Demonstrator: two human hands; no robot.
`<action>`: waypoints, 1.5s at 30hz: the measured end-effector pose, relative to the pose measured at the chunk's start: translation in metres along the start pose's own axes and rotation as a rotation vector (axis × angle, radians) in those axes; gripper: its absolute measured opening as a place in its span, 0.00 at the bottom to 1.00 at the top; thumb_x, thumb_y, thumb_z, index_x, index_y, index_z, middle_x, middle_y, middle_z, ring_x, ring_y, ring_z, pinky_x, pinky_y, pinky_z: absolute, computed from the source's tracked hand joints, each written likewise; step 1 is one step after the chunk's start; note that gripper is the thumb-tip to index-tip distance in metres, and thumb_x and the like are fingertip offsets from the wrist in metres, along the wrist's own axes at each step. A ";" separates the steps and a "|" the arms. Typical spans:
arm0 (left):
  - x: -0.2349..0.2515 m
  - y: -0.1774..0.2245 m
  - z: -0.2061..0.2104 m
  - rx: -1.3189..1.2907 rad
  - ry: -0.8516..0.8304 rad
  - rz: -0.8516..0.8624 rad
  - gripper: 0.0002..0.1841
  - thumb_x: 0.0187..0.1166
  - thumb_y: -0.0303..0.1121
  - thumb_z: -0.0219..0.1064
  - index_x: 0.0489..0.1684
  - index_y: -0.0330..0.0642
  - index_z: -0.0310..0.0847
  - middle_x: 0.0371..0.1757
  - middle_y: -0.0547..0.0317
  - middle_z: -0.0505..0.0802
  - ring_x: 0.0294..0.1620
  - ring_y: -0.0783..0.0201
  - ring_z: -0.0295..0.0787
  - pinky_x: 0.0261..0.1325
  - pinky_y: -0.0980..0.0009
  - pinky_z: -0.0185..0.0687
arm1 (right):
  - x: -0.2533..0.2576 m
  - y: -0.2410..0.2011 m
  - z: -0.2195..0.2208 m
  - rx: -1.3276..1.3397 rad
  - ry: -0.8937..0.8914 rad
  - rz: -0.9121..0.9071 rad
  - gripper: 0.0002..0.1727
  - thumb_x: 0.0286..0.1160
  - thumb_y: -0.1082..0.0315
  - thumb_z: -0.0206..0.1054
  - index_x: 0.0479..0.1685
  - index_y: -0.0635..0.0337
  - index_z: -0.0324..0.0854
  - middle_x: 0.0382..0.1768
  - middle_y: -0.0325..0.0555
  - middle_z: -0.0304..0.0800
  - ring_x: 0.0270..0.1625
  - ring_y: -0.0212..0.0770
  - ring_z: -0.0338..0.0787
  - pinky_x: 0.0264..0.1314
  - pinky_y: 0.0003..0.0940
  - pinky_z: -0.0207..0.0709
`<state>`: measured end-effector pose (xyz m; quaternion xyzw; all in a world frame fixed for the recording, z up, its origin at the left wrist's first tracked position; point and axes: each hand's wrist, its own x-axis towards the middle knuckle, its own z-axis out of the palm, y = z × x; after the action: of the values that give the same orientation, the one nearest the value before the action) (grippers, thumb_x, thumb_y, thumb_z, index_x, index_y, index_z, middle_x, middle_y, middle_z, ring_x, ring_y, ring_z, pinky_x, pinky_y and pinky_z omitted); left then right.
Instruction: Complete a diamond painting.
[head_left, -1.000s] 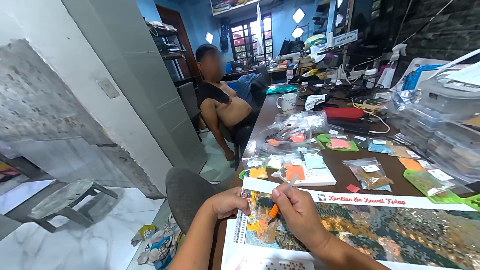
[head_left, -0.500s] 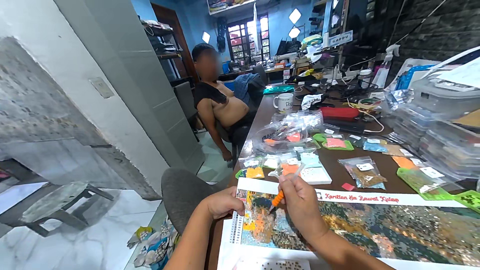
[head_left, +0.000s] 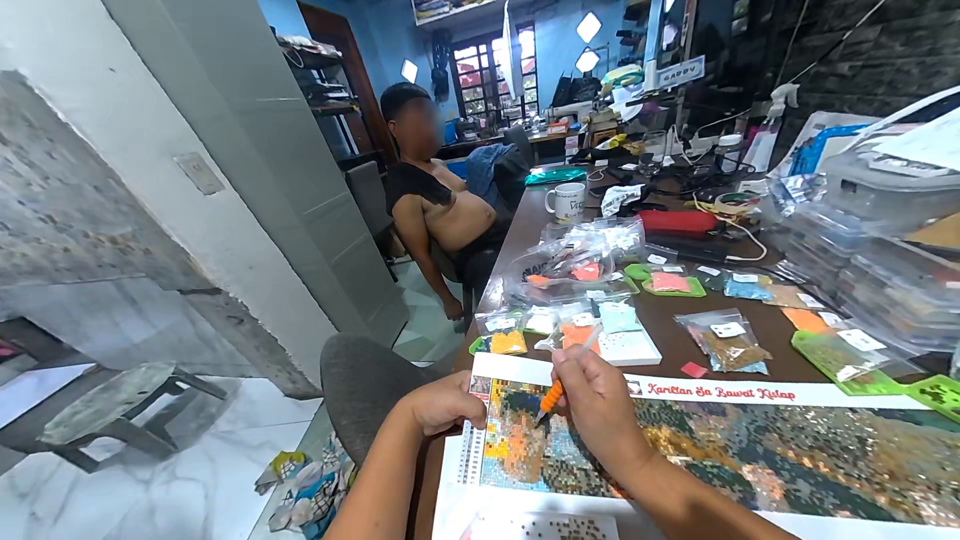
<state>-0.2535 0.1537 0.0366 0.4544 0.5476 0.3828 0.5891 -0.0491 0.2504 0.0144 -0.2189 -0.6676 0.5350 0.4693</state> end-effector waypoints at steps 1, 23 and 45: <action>0.000 0.000 0.000 0.000 0.000 -0.004 0.17 0.58 0.20 0.60 0.40 0.51 0.85 0.38 0.70 0.97 0.38 0.78 0.93 0.43 0.77 0.89 | 0.000 0.001 0.000 0.001 -0.002 -0.004 0.18 0.87 0.64 0.53 0.24 0.53 0.77 0.18 0.31 0.77 0.20 0.24 0.78 0.25 0.18 0.73; 0.001 0.000 -0.008 0.054 0.086 -0.001 0.22 0.65 0.21 0.60 0.60 0.46 0.73 0.44 0.65 0.95 0.42 0.74 0.92 0.44 0.76 0.88 | 0.003 0.004 -0.005 -0.117 -0.171 0.084 0.17 0.88 0.61 0.52 0.29 0.55 0.79 0.19 0.32 0.76 0.22 0.25 0.77 0.28 0.22 0.72; 0.001 0.003 -0.008 0.157 0.172 -0.064 0.24 0.73 0.18 0.55 0.69 0.45 0.67 0.40 0.62 0.90 0.31 0.75 0.87 0.32 0.79 0.82 | 0.002 0.011 -0.003 -0.365 -0.300 -0.021 0.19 0.87 0.57 0.50 0.26 0.53 0.75 0.17 0.31 0.69 0.22 0.26 0.73 0.27 0.26 0.67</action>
<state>-0.2609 0.1568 0.0392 0.4469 0.6385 0.3574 0.5147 -0.0502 0.2572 0.0056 -0.2112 -0.8178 0.4271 0.3228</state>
